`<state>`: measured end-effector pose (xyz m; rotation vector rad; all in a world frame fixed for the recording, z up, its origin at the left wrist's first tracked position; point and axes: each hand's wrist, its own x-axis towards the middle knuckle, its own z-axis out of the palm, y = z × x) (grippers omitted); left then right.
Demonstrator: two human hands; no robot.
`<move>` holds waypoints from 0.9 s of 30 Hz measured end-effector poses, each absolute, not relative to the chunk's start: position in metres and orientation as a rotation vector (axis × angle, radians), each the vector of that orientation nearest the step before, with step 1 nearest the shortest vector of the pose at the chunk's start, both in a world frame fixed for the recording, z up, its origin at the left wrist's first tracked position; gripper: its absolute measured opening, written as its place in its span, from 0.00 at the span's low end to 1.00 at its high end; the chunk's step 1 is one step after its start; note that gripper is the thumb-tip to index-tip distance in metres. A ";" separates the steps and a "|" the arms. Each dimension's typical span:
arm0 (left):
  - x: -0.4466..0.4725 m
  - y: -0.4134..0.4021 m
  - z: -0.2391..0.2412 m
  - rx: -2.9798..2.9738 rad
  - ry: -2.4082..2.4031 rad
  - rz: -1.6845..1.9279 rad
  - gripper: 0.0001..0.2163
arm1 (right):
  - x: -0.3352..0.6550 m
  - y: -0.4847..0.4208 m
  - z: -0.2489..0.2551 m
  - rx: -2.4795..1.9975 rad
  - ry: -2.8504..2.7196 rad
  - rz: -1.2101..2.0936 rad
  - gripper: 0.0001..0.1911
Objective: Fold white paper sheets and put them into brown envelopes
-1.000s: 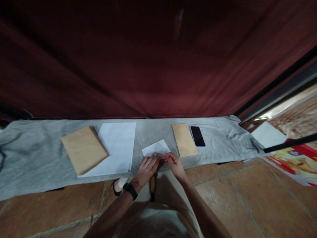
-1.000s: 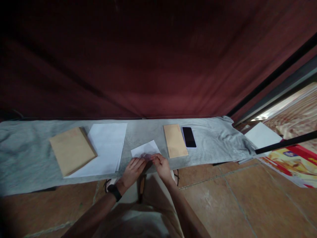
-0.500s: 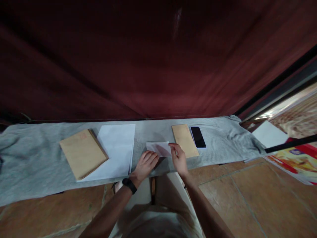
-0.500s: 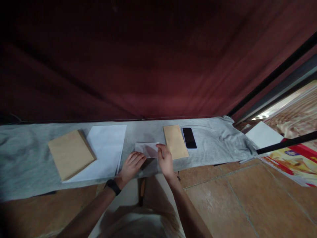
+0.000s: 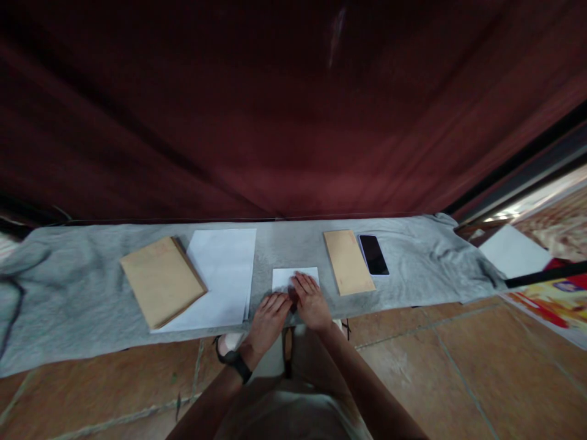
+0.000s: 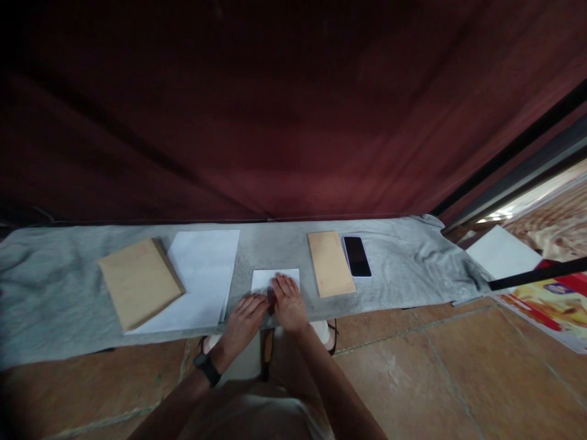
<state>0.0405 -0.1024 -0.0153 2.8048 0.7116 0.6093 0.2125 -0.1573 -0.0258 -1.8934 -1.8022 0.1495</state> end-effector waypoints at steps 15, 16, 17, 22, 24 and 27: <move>0.076 -0.086 -0.035 2.727 1.223 0.476 0.31 | 0.213 -0.167 -0.045 -2.130 -1.788 -0.201 0.26; 0.073 -0.087 -0.035 2.733 1.237 0.469 0.30 | 0.214 -0.169 -0.046 -2.143 -1.771 -0.215 0.26; 0.069 -0.087 -0.036 2.737 1.253 0.465 0.30 | 0.215 -0.172 -0.046 -2.154 -1.755 -0.229 0.26; 0.062 -0.089 -0.037 2.754 1.297 0.481 0.29 | 0.219 -0.184 -0.048 -2.177 -1.700 -0.284 0.27; 0.063 -0.090 -0.037 2.766 1.289 0.494 0.29 | 0.219 -0.188 -0.047 -2.180 -1.666 -0.301 0.26; 0.064 -0.090 -0.035 2.777 1.274 0.518 0.30 | 0.215 -0.186 -0.043 -2.182 -1.600 -0.295 0.26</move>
